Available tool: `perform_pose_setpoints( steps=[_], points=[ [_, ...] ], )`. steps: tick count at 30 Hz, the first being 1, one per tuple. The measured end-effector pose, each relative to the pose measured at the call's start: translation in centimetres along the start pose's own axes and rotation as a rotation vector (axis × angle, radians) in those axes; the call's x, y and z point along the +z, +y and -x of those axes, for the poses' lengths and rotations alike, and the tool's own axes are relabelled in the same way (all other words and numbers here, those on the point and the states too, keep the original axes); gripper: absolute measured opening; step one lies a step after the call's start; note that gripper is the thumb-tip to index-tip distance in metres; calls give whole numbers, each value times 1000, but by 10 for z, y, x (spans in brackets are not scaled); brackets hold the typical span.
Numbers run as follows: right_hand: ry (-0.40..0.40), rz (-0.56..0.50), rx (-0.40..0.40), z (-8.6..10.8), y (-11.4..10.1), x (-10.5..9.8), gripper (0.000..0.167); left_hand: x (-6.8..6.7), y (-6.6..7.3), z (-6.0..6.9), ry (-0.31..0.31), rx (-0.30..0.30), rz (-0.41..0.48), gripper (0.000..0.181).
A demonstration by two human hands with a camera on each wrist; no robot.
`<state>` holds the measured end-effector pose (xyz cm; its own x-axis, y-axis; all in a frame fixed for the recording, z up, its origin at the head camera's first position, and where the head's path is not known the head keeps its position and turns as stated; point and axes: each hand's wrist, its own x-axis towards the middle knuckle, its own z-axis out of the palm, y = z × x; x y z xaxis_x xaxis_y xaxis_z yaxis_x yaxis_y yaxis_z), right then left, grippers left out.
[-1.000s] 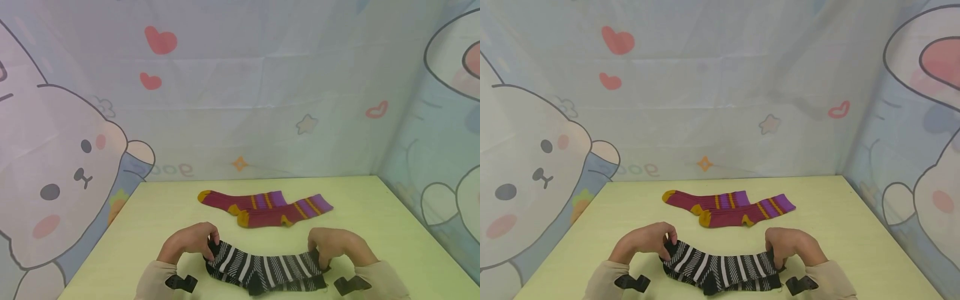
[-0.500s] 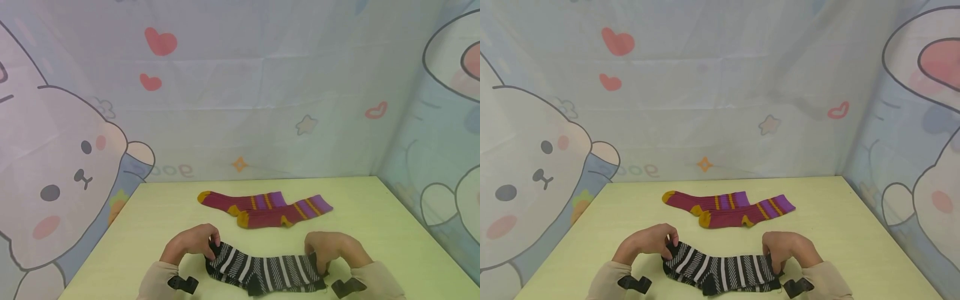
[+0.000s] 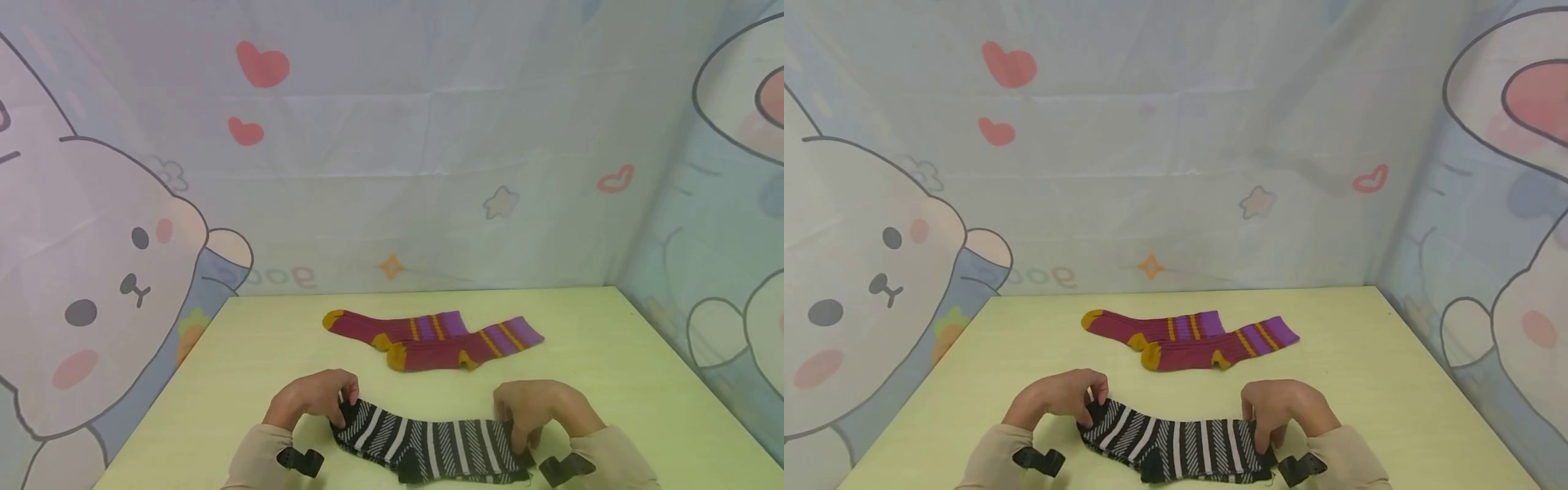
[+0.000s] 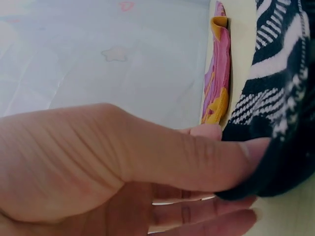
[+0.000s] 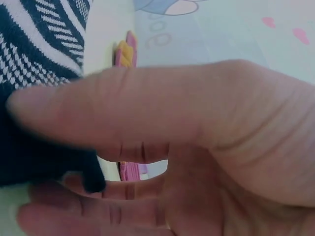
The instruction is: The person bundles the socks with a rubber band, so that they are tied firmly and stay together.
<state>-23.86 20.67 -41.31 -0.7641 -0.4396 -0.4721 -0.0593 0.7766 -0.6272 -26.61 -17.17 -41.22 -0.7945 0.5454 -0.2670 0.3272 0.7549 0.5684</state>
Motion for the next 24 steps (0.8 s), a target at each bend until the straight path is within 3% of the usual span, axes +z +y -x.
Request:
perform_pose_setpoints(
  steps=[5,13,19,24],
  points=[
    [12,60,-41,-1,-1,1,24,3,-2,-2,-7,-30,2,36],
    [23,169,-93,-6,2,2,36,4,-2,-3,9,-47,-20,32],
    [-28,229,-151,-8,5,1,20,4,-2,-4,17,-54,-47,29],
    [-37,210,-200,-8,6,-2,38,3,0,-4,5,-64,-61,27]
  ],
)
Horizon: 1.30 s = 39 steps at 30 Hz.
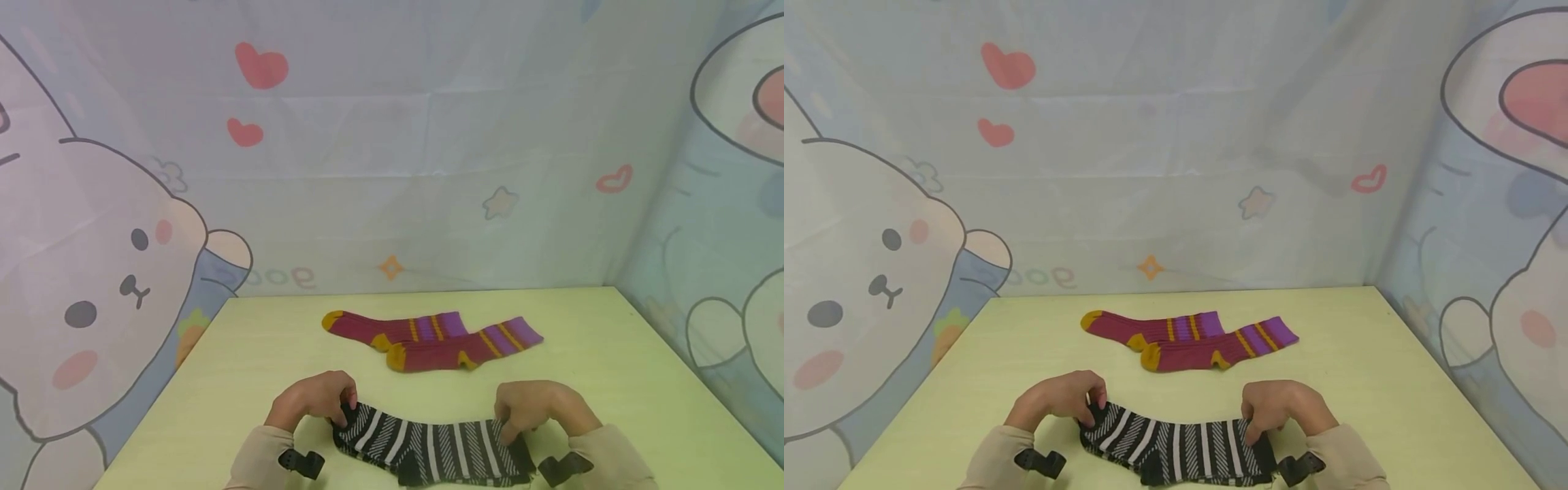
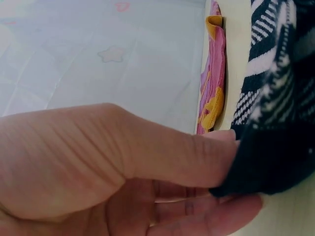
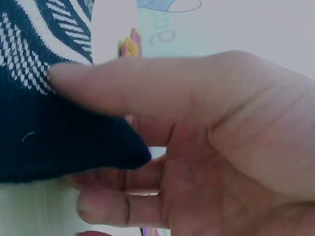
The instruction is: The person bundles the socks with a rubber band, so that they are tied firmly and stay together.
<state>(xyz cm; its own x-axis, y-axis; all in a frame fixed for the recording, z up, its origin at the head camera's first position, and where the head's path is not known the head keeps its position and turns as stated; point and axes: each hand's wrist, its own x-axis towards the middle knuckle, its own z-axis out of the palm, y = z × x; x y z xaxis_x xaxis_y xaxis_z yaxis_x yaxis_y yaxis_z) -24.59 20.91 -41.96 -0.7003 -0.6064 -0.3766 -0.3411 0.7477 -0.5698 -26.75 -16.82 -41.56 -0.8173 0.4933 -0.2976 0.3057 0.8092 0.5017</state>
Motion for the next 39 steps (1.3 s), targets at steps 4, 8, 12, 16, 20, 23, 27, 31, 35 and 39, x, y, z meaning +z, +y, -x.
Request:
perform_pose_setpoints(
  steps=[4,8,12,16,20,23,27,31,35,39],
  points=[
    [-18,-4,-67,1,1,-3,41,1,0,0,5,-4,15,26],
    [-10,24,-86,1,2,-3,27,2,0,0,9,-3,19,26],
    [14,10,-64,-1,7,0,17,3,2,1,-4,-6,67,27],
    [51,-19,-39,-2,11,1,14,3,3,1,-9,-14,112,27],
    [79,-50,-1,-1,12,1,16,3,3,1,-16,5,125,27],
    [76,-65,23,-1,12,1,18,2,3,2,-35,53,122,29],
    [68,-52,29,-1,13,1,16,0,1,3,-53,123,87,29],
    [62,-32,16,-2,15,0,19,-2,-1,3,-55,142,44,28],
    [50,-32,8,-2,16,-1,22,-1,1,2,-41,108,33,24],
    [45,-43,25,-1,15,-2,11,1,2,2,-29,79,45,21]
  ],
)
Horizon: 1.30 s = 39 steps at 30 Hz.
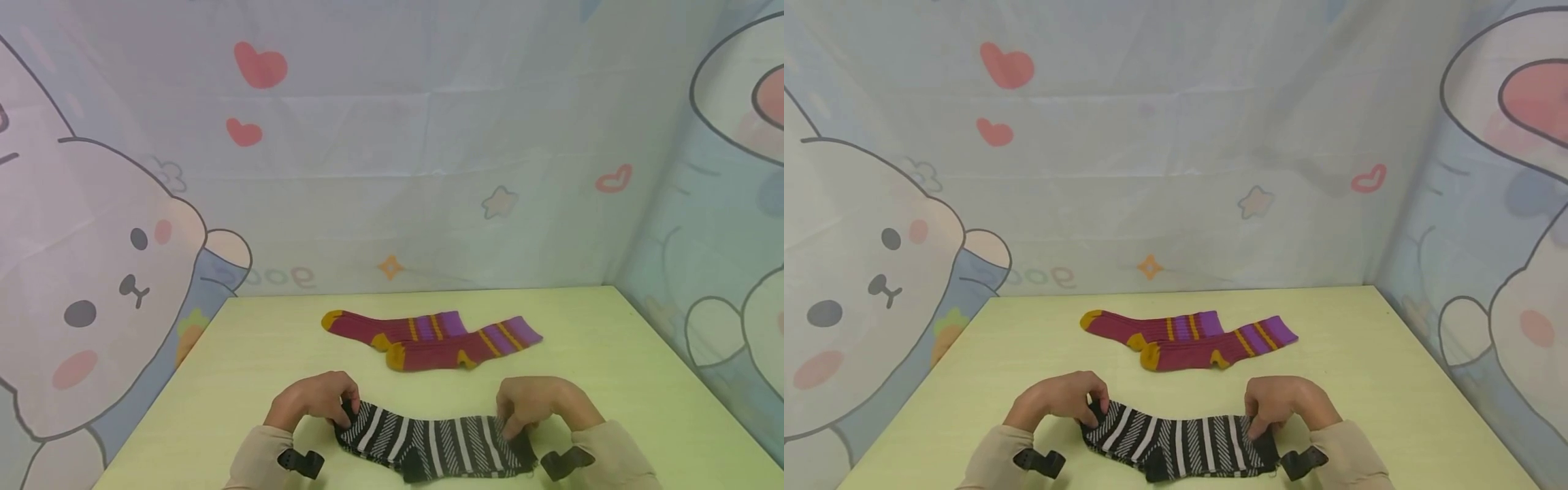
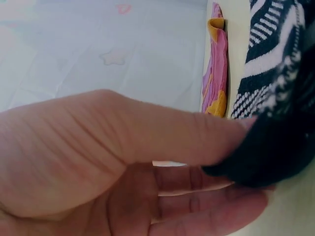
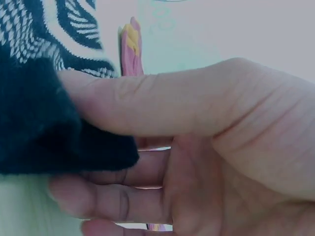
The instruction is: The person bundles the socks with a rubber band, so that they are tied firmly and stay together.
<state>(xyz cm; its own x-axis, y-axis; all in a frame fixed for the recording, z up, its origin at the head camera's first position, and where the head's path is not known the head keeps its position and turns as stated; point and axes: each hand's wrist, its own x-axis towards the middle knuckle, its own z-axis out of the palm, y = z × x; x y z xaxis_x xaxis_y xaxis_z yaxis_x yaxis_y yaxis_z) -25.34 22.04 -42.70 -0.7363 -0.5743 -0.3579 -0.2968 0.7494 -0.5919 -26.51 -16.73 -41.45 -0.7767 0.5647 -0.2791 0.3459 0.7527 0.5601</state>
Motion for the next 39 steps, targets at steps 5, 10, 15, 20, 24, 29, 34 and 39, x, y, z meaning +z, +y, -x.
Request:
perform_pose_setpoints(
  steps=[5,10,15,20,24,29,34,39],
  points=[
    [27,-45,26,1,1,-2,16,1,3,0,-6,-20,43,21],
    [99,-21,25,-2,4,-5,17,3,4,-4,27,-45,29,24],
    [219,36,37,-6,10,-7,20,8,3,-9,84,-30,-6,27],
    [304,47,68,-9,15,-7,21,13,2,-15,119,-25,12,29],
    [342,17,84,-10,17,-6,21,14,1,-18,147,-23,13,29],
    [355,-5,89,-10,19,-7,22,15,2,-19,162,-26,6,29],
    [368,9,85,-10,19,-8,21,15,2,-19,159,-5,2,28],
    [381,36,80,-9,19,-10,18,13,0,-17,145,-12,27,24]
  ],
)
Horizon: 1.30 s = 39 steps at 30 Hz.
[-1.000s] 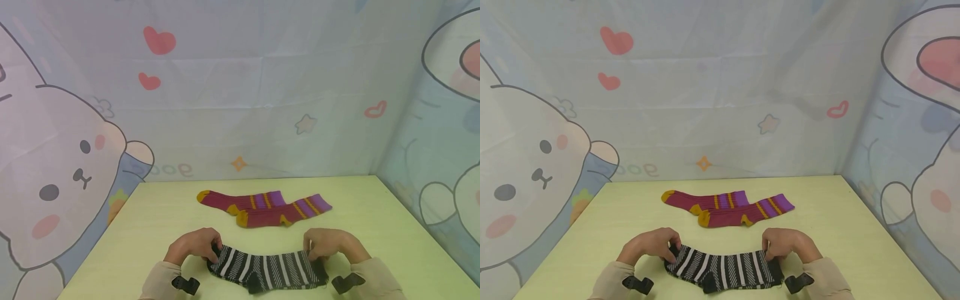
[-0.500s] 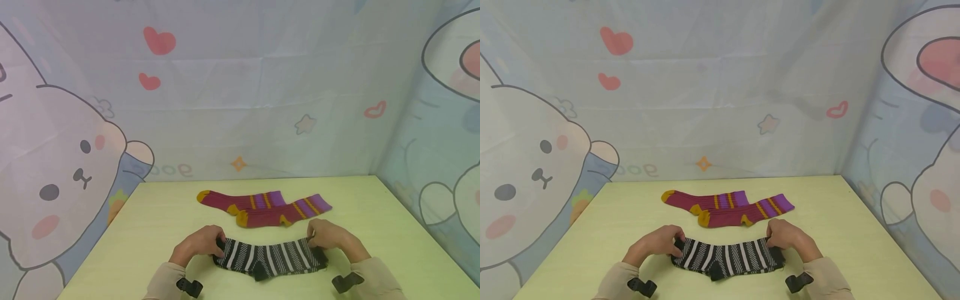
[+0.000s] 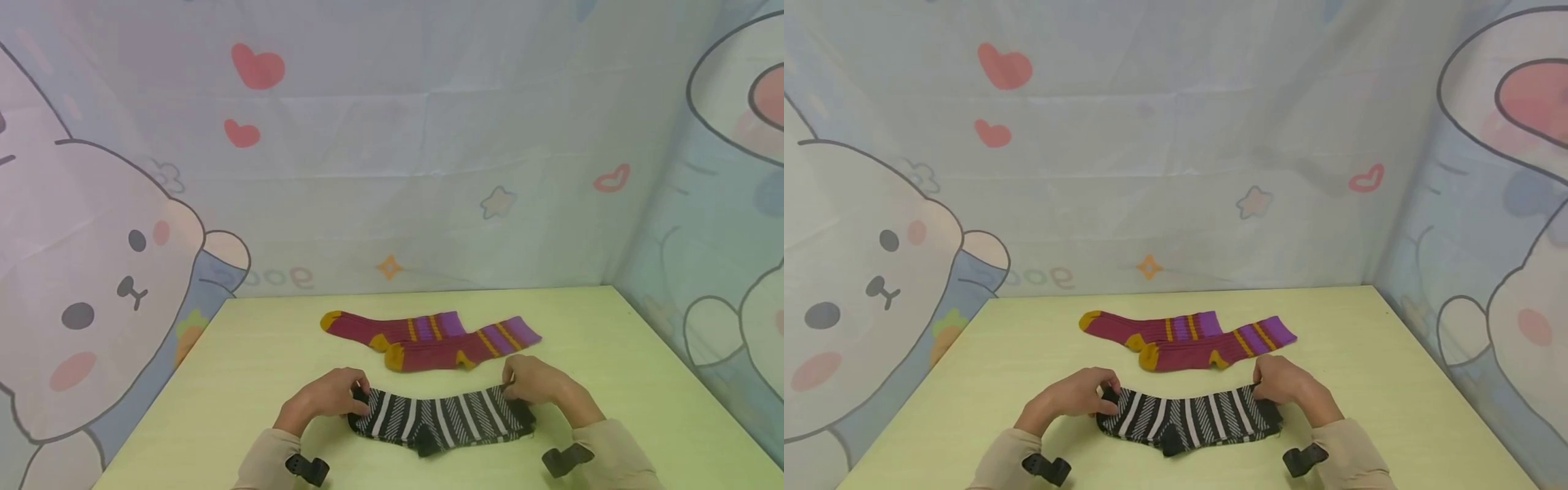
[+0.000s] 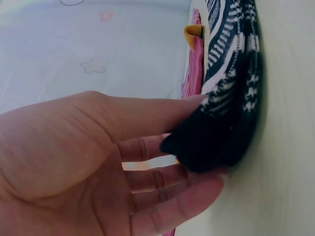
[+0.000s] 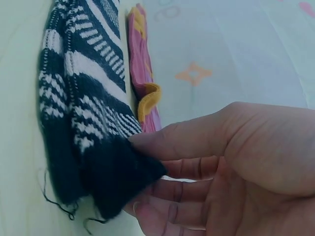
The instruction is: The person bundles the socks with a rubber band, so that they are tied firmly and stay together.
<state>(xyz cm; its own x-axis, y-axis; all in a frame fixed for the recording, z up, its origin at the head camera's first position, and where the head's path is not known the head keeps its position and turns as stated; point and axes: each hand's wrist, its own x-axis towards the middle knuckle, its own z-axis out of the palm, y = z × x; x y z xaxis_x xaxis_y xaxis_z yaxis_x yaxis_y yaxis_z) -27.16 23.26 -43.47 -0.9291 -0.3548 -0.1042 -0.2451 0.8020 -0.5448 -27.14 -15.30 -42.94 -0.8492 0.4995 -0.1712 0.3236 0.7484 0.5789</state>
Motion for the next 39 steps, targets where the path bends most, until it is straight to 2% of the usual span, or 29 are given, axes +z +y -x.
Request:
perform_pose_setpoints(
  steps=[5,8,12,17,23,27,33,39],
  points=[
    [34,-14,9,-1,3,-4,14,-2,-2,0,30,14,29,19],
    [65,-14,-13,-3,6,-7,14,-3,-2,-2,75,32,43,18],
    [122,19,-63,-9,9,-15,17,-3,1,-9,141,23,65,21],
    [154,50,-85,-20,14,-27,12,0,3,-26,213,-17,91,25],
    [161,71,-86,-34,23,-41,14,0,7,-50,317,-32,86,30],
    [186,87,-60,-47,31,-49,21,-1,12,-58,322,-55,80,32],
    [226,124,-32,-64,48,-57,33,2,11,-70,301,-76,86,33],
    [228,149,-51,-75,59,-58,37,7,8,-75,294,-82,75,36]
  ],
)
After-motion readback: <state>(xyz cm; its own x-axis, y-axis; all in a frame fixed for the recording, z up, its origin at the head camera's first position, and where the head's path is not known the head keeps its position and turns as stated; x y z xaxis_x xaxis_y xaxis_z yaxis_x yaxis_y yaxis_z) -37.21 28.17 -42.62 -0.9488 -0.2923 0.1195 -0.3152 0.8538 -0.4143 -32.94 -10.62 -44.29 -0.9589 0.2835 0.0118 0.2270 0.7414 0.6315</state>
